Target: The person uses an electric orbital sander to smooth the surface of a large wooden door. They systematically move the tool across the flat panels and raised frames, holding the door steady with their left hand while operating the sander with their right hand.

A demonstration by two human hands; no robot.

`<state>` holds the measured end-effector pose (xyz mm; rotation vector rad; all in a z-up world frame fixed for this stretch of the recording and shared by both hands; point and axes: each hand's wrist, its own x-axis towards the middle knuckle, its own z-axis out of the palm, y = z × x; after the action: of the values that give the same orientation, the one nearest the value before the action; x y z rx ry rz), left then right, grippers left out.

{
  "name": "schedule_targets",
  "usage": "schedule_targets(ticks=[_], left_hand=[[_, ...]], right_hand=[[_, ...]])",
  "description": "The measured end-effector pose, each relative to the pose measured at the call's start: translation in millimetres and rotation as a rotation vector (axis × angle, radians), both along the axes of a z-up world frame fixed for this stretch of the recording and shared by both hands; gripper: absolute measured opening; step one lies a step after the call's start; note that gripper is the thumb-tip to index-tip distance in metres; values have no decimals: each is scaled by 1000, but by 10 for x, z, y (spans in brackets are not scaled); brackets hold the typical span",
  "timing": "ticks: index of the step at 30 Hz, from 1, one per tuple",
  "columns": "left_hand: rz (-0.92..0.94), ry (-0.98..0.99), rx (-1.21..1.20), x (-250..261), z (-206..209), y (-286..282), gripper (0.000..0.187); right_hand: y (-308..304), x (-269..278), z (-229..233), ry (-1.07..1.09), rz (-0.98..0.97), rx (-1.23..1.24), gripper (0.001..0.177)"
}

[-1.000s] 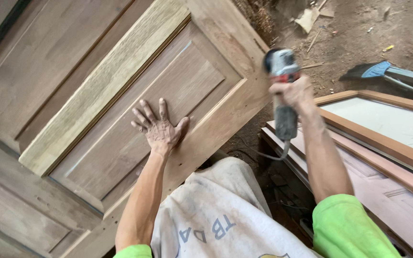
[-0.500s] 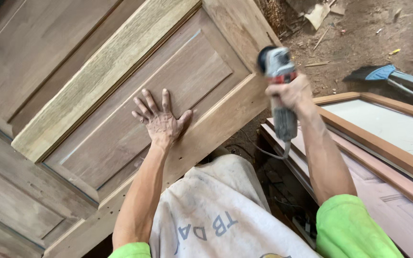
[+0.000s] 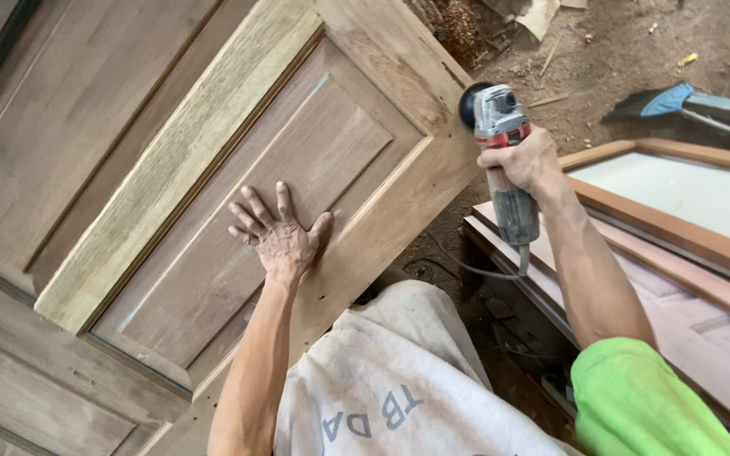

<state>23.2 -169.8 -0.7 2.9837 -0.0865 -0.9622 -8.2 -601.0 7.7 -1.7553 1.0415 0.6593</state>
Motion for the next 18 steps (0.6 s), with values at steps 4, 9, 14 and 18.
schedule_targets(ticks=[4,9,14,18], left_hand=[[4,-15,-24,-116,-10,70,112],[6,-10,2,-43,-38,30,113],[-14,-54,-2,-95,-83,61,113],[-30,-43,29,-95,-127,95,115]], right_hand=[[55,-214,-14,-6,-87,18,41],[-2,-221,63,-88,-6,-45,45],[212,-270,166,126,-43,61,60],[565,-316,185,71,111,33,74]])
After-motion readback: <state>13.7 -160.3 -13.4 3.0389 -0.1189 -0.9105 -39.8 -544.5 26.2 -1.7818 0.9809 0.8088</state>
